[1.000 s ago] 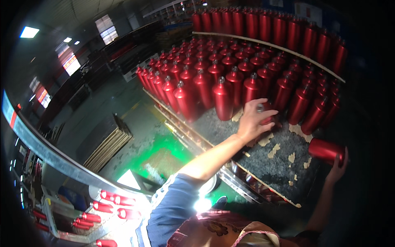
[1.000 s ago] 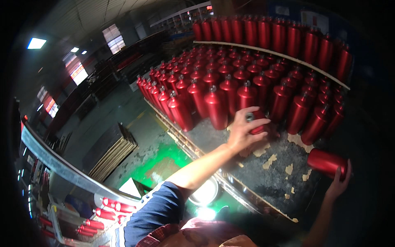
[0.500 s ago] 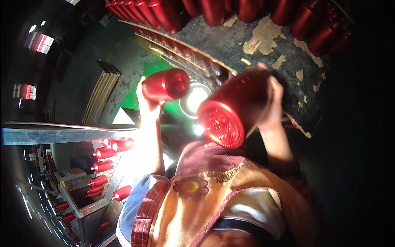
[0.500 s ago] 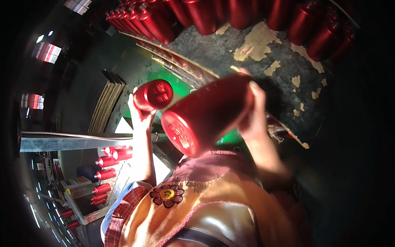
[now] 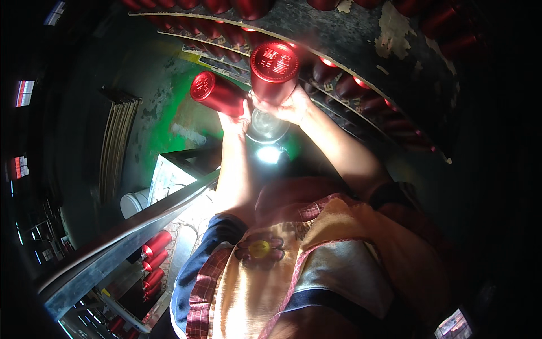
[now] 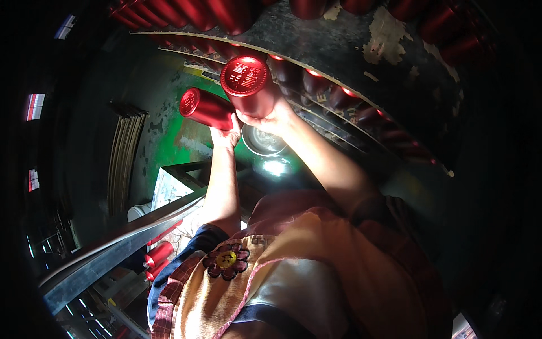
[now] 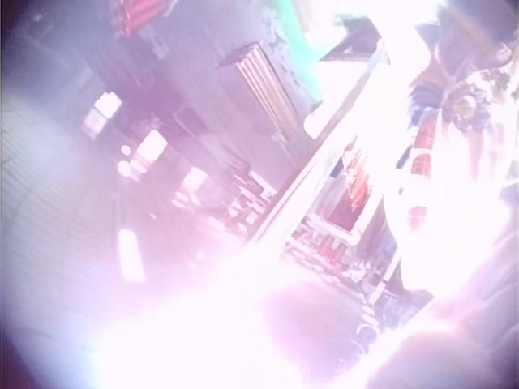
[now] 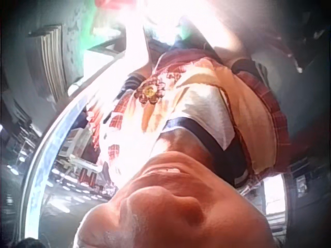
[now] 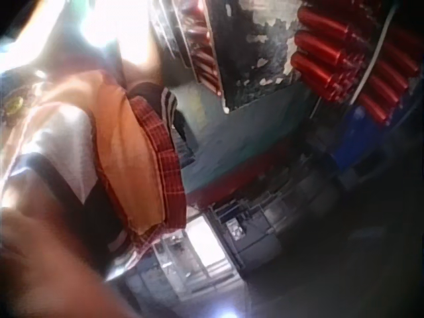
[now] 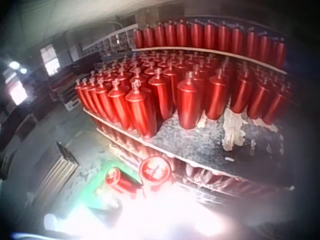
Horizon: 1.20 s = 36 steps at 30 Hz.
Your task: The person repeatedly picks up red spray cans from a rack, dips the nozzle into a small metal bowl of liquid, and places the cans onto a metal tray. The action is repeated continuously throughout the clip.
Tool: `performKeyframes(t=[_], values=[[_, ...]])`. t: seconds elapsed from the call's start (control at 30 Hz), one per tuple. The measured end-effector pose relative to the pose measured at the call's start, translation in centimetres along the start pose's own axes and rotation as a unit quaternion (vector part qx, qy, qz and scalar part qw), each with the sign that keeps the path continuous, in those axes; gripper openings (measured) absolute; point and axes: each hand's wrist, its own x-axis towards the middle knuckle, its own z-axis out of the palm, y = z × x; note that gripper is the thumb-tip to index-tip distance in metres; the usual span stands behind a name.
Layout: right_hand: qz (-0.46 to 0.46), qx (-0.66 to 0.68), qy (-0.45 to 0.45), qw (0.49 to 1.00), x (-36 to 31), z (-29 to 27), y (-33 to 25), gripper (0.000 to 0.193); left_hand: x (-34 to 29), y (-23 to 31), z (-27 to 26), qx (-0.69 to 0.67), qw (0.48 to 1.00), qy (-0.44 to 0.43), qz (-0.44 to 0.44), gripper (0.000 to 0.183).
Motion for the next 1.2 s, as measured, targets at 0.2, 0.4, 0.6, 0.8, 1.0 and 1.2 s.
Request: performKeyframes(t=[0.2, 0.4, 0.6, 0.8, 1.0, 1.2], values=[[-0.011, 0.015, 0.000, 1.000, 2.5, -1.6, 0.3, 0.059, 1.5, 1.5, -1.3, -0.013, 0.998, -0.052, -0.016, 0.051], [0.070, 0.059, -0.030, 0.995, -0.4, -4.1, 0.4, 0.054, -5.7, -1.6, -2.0, 0.019, 0.974, -0.225, -0.008, 0.041], [0.268, 0.155, -0.214, 0.926, -4.1, -11.1, 2.7, 0.062, -18.3, -8.3, -11.3, 0.088, 0.976, -0.172, 0.104, 0.040], [0.388, 0.147, -0.067, 0.907, -9.7, -17.5, 7.6, 0.065, -35.4, -8.5, -22.3, 0.105, 0.947, 0.030, 0.301, 0.039], [0.428, 0.051, -0.063, 0.900, -12.2, -20.0, 12.5, 0.064, -55.1, -4.1, -29.5, 0.278, 0.656, 0.400, 0.576, 0.032], [0.210, -0.271, -0.049, 0.938, -12.3, -13.8, 23.7, 0.044, -58.7, 6.2, -36.2, 0.462, 0.244, 0.600, 0.606, 0.033]])
